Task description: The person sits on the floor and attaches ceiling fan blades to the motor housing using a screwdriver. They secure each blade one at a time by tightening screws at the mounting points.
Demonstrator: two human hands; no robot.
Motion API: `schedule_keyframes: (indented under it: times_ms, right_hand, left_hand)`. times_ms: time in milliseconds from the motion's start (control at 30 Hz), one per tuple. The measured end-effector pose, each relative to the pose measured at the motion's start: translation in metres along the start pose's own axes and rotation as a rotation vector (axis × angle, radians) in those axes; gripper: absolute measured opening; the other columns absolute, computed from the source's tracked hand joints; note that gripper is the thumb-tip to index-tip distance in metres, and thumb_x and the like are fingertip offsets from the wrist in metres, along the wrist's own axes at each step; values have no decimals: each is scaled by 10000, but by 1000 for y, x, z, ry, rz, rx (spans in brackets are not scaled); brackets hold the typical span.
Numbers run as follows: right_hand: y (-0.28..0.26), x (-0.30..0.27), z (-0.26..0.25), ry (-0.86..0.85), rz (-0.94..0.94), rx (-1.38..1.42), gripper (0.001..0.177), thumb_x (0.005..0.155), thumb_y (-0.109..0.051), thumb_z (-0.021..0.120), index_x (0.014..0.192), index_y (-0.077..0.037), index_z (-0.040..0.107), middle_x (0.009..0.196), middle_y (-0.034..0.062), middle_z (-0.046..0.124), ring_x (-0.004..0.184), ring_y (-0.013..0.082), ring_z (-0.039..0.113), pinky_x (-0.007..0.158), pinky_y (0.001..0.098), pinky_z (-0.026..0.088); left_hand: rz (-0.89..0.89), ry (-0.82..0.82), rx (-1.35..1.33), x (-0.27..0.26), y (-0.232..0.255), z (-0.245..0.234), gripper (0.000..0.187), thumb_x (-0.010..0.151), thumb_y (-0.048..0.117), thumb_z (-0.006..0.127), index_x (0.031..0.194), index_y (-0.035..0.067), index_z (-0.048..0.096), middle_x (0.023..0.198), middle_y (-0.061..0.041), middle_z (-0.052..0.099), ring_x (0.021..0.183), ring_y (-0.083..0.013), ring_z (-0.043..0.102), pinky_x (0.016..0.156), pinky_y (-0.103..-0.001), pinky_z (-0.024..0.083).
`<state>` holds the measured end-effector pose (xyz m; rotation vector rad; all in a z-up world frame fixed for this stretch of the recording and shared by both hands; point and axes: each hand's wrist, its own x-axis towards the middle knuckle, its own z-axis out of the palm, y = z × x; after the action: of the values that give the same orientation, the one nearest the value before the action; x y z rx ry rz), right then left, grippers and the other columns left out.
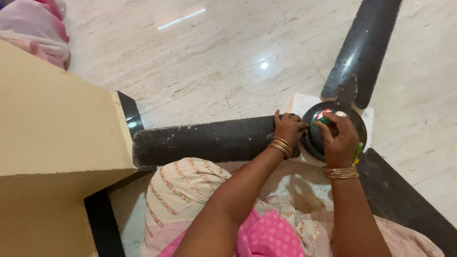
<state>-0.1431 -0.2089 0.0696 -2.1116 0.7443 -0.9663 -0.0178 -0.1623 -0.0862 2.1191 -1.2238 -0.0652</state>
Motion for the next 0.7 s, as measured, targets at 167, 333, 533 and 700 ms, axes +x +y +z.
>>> schedule_keyframes:
  times_ms: [167, 333, 533, 700]
  right_hand:
    - [0, -1, 2, 54, -112, 20, 277, 976, -111, 831, 1188, -30, 674, 1127, 112, 678, 938, 132, 644, 804, 265, 538]
    - [4, 3, -6, -155, 3, 12, 449, 949, -77, 758, 1389, -85, 668, 1208, 104, 763, 820, 118, 666, 680, 252, 518]
    - [12, 5, -12, -199, 10, 55, 267, 997, -85, 741, 1264, -81, 725, 1124, 87, 764, 960, 115, 738, 792, 259, 574]
    - [5, 2, 7, -91, -64, -22, 284, 935, -186, 827, 1126, -38, 677, 1019, 84, 691, 884, 151, 676, 753, 268, 550]
  left_hand:
    - [-26, 25, 0, -2, 1, 4, 115, 784, 329, 797, 891, 295, 822, 927, 73, 716, 1039, -238, 607, 1196, -686, 199]
    - [-22, 44, 0, -1, 2, 8, 82, 803, 314, 790, 877, 305, 824, 908, 75, 713, 1031, -237, 608, 1204, -680, 214]
    - [0, 36, 2, 0, 0, 7, 90, 778, 316, 793, 859, 290, 823, 908, 69, 718, 1032, -236, 612, 1181, -705, 194]
    - [20, 32, -4, 1, 3, 6, 110, 794, 321, 795, 869, 242, 806, 946, 84, 751, 1046, -208, 627, 1199, -710, 185]
